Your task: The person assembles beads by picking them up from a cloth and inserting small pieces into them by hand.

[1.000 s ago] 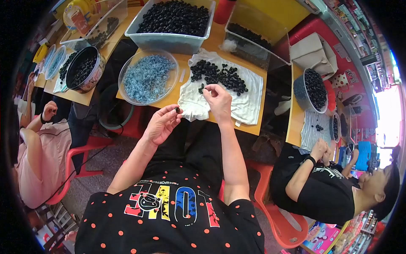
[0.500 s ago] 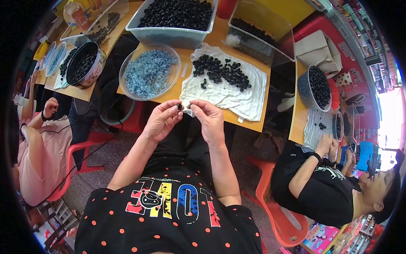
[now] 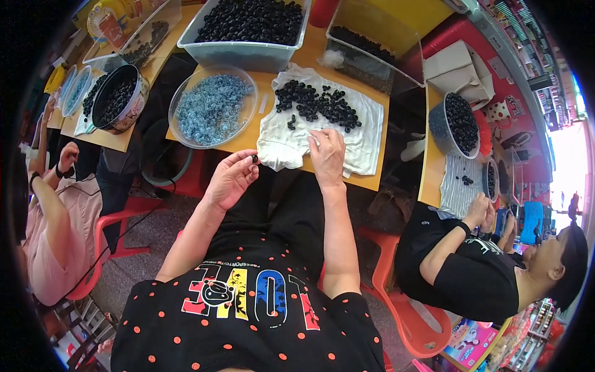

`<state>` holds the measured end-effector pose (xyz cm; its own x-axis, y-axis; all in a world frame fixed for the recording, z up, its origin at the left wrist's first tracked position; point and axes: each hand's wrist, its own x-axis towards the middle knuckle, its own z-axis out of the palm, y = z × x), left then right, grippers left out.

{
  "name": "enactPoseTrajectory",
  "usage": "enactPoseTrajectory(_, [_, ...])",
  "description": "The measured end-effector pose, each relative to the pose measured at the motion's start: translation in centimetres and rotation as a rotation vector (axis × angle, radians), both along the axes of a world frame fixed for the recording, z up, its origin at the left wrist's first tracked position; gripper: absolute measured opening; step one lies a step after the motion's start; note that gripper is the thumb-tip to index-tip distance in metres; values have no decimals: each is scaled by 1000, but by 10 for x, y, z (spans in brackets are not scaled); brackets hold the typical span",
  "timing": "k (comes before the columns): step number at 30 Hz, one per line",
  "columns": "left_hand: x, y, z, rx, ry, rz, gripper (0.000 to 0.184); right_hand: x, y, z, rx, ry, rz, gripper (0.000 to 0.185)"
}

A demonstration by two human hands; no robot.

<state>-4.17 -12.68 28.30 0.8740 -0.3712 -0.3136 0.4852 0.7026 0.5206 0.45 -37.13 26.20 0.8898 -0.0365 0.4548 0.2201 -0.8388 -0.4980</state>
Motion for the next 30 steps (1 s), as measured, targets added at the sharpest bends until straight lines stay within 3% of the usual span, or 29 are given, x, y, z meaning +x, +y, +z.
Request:
enactPoseTrajectory(9, [2, -2, -3, 17, -7, 4, 17, 2, 16, -13, -44, 26, 37, 12])
enactPoseTrajectory(23, [1, -3, -8, 50, 25, -4, 14, 4, 22, -10, -101, 35, 35, 25])
enactPoseTrajectory(30, [2, -3, -10, 48, 30, -8, 14, 3, 18, -12, -163, 11, 54, 19])
